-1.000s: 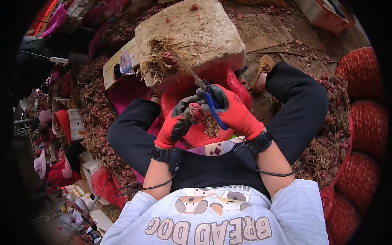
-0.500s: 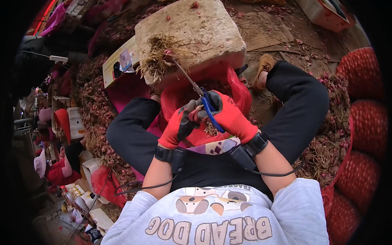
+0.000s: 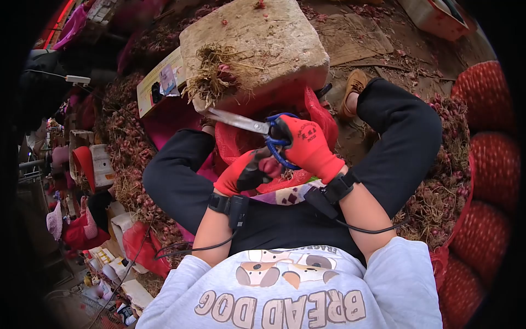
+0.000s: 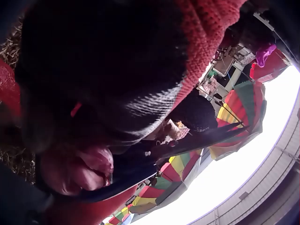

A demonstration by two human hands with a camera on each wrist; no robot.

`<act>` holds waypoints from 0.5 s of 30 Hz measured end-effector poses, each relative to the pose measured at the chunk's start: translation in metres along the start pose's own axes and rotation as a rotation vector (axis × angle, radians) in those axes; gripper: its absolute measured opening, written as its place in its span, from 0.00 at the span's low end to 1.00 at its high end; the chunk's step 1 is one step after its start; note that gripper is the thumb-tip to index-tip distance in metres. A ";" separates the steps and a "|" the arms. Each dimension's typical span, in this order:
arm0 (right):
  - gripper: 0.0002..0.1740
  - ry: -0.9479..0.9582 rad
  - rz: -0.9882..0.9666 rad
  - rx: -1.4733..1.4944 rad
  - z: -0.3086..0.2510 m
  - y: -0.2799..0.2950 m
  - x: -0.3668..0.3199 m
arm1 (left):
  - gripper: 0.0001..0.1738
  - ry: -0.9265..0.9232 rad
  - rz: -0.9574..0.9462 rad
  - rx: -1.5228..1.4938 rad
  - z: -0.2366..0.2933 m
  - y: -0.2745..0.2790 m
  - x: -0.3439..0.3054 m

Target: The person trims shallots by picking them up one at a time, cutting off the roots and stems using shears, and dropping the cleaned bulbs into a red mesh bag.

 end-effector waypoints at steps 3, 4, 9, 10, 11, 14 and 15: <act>0.18 -0.307 0.038 0.435 0.016 0.001 -0.004 | 0.25 0.207 0.047 -0.227 -0.001 0.020 0.004; 0.16 -0.386 -0.009 0.622 0.007 0.008 -0.004 | 0.26 0.199 -0.028 -0.294 0.005 0.016 0.003; 0.15 -0.279 -0.155 0.627 -0.015 0.015 -0.001 | 0.22 0.192 0.077 -0.372 -0.018 0.053 0.005; 0.18 -0.290 -0.193 0.654 -0.016 0.013 -0.002 | 0.21 0.167 0.122 -0.321 -0.012 0.041 0.003; 0.18 -0.268 -0.209 0.637 -0.016 0.012 -0.003 | 0.21 0.115 0.107 -0.258 -0.006 0.025 0.000; 0.16 -0.176 -0.237 0.552 -0.019 0.008 -0.004 | 0.19 0.016 -0.148 -0.314 0.001 0.014 0.002; 0.15 -0.132 -0.227 0.499 -0.022 0.007 -0.005 | 0.19 -0.006 -0.271 -0.373 0.004 0.010 0.003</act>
Point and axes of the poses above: each hand's wrist, its own x-axis towards the middle knuckle, its own y-axis out of the back of the hand, z = x × y, the point moved 1 cm from there along x, towards the middle knuckle, and after that the axes turned 2 degrees about x, right-handed, at the moved point
